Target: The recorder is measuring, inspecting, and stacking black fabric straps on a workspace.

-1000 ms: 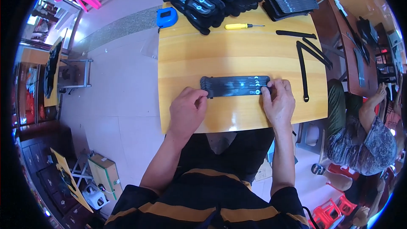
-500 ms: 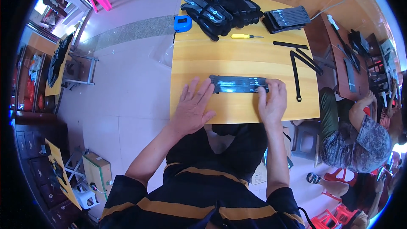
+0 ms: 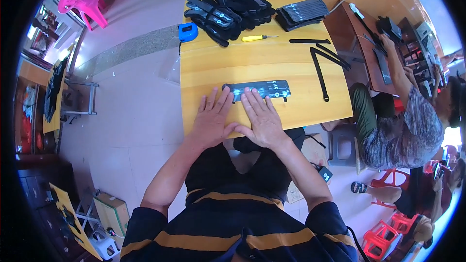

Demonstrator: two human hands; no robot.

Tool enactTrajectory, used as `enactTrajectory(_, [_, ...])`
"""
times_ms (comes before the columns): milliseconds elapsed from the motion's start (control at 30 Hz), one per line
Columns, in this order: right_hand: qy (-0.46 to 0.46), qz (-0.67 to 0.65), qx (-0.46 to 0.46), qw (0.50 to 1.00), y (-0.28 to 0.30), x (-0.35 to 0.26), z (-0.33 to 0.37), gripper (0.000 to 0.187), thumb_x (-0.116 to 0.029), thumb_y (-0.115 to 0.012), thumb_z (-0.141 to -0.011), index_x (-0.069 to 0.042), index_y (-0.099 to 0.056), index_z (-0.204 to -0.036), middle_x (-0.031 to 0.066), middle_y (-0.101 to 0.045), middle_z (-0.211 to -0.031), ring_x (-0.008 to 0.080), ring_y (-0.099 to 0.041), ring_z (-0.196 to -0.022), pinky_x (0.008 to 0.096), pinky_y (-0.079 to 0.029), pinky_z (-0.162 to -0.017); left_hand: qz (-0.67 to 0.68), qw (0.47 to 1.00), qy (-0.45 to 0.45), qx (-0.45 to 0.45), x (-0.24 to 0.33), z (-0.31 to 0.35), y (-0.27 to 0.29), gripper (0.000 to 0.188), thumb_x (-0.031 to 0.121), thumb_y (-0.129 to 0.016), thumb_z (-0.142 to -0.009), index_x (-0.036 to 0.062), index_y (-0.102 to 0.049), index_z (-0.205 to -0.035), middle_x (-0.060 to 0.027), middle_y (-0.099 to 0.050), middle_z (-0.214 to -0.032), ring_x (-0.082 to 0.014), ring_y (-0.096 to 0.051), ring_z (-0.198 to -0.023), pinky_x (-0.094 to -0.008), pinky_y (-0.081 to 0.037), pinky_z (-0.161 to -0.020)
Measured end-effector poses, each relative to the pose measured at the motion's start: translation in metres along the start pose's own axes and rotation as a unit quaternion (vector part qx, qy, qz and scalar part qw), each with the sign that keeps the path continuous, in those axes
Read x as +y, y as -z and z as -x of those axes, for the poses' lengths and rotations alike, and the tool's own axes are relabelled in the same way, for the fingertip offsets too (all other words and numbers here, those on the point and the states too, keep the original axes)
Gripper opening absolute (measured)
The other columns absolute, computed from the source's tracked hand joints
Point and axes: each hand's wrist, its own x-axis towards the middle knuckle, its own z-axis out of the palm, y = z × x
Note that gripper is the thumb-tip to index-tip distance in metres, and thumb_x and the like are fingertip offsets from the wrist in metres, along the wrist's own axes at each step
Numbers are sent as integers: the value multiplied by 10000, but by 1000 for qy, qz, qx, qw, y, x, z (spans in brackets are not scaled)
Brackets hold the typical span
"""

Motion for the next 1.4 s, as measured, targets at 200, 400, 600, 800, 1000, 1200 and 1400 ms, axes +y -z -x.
enactTrajectory(200, [-88, 53, 16, 995, 17, 44, 30, 987, -698, -524, -943, -45, -263, -1635, 154, -222, -1715, 317, -182, -1595, 536, -186, -1271, 1, 1000, -10, -5, 2, -4, 3, 884, 511, -619, -949, 62, -276, -1628, -121, -205, -1722, -381, -140, -1591, -567, -131, -1270])
enactTrajectory(400, [-126, 53, 40, 990, 17, 59, 41, 1004, -710, -498, -952, -8, -254, -1626, 172, -226, -1709, 327, -200, -1589, 566, -193, -1258, 0, 1000, -5, -5, -4, 3, 4, 879, 521, -611, -960, 83, -262, -1637, -111, -197, -1725, -383, -137, -1593, -597, -117, -1264])
enactTrajectory(600, [-212, 77, 117, 967, 10, 45, 42, 1021, -690, -539, -945, 74, -298, -1578, 285, -219, -1674, 423, -190, -1572, 647, -199, -1220, -8, 1000, -6, -17, -4, 0, -1, 873, 499, -620, -968, 81, -254, -1641, -135, -188, -1726, -410, -124, -1591, -598, -113, -1264])
enactTrajectory(800, [-1, -19, 113, 993, -7, -24, 8, 1043, -678, -598, -916, 50, -284, -1594, 236, -265, -1679, 377, -198, -1582, 574, -167, -1260, -19, 1000, -18, -12, 0, -3, 1, 908, 504, -638, -962, 65, -235, -1647, -146, -182, -1725, -418, -119, -1590, -583, -118, -1268])
enactTrajectory(1000, [-18, -23, 56, 998, -21, -15, -2, 1029, -719, -545, -923, 13, -301, -1604, 202, -253, -1694, 336, -189, -1591, 547, -147, -1274, -35, 998, -16, -40, 2, -2, 6, 918, 506, -643, -962, 44, -233, -1642, -163, -184, -1722, -429, -128, -1585, -591, -128, -1264])
enactTrajectory(1200, [-138, 34, 56, 988, 4, 33, 32, 1010, -733, -470, -954, 34, -313, -1593, 190, -245, -1700, 323, -183, -1595, 536, -156, -1274, -26, 999, -22, -5, -2, -1, 2, 894, 498, -633, -972, 29, -250, -1630, -180, -204, -1711, -444, -151, -1576, -596, -143, -1259])
enactTrajectory(1400, [-215, 25, 137, 967, 29, 97, 69, 863, -613, -529, -982, 2, -370, -1566, 212, -334, -1656, 373, -265, -1558, 567, -217, -1248, -25, 999, -21, -5, -3, 0, 1, 882, 501, -630, -973, 20, -273, -1620, -185, -215, -1707, -449, -164, -1572, -598, -149, -1256])
